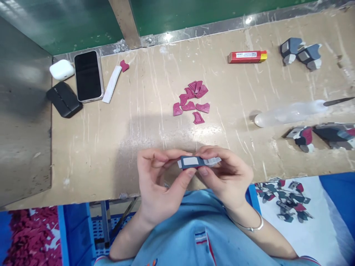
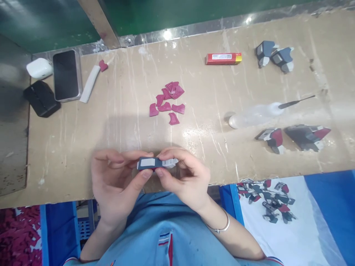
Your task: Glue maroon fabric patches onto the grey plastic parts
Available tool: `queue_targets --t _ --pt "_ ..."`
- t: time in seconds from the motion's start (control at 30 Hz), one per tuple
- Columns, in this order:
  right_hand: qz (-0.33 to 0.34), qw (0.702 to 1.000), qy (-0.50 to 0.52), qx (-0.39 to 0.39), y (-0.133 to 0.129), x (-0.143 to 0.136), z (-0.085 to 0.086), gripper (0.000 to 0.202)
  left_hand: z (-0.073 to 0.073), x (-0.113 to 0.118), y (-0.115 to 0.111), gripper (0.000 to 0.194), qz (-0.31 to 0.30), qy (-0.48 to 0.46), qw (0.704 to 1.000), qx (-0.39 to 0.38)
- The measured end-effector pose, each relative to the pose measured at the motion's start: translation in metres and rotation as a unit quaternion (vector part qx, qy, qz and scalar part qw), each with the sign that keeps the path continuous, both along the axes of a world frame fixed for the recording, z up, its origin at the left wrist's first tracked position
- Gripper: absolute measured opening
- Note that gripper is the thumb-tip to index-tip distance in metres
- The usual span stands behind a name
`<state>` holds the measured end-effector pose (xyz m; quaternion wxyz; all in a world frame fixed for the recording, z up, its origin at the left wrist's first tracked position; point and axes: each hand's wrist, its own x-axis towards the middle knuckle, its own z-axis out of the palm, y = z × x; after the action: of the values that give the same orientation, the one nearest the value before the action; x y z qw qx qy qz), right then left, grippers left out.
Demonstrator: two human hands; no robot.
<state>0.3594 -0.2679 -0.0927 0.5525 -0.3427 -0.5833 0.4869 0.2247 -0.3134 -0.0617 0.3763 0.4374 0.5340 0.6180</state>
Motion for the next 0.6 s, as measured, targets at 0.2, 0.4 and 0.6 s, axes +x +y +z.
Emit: queue_targets --t 0.2,0.4,0.6 --pt "0.024 1.0 0.0 -0.017 0.0 0.001 0.003 0.025 -0.002 0.003 -0.001 0.045 0.03 -0.067 0.997 0.024" --pt "0.006 0.999 -0.011 -0.041 0.0 0.002 0.009 0.03 -0.003 -0.003 -0.001 0.034 -0.021 -0.089 0.996 -0.007" --pt "0.072 0.964 0.105 -0.234 0.008 0.0 0.006 0.014 -0.014 -0.019 -0.003 0.06 -0.1 0.093 0.989 0.052"
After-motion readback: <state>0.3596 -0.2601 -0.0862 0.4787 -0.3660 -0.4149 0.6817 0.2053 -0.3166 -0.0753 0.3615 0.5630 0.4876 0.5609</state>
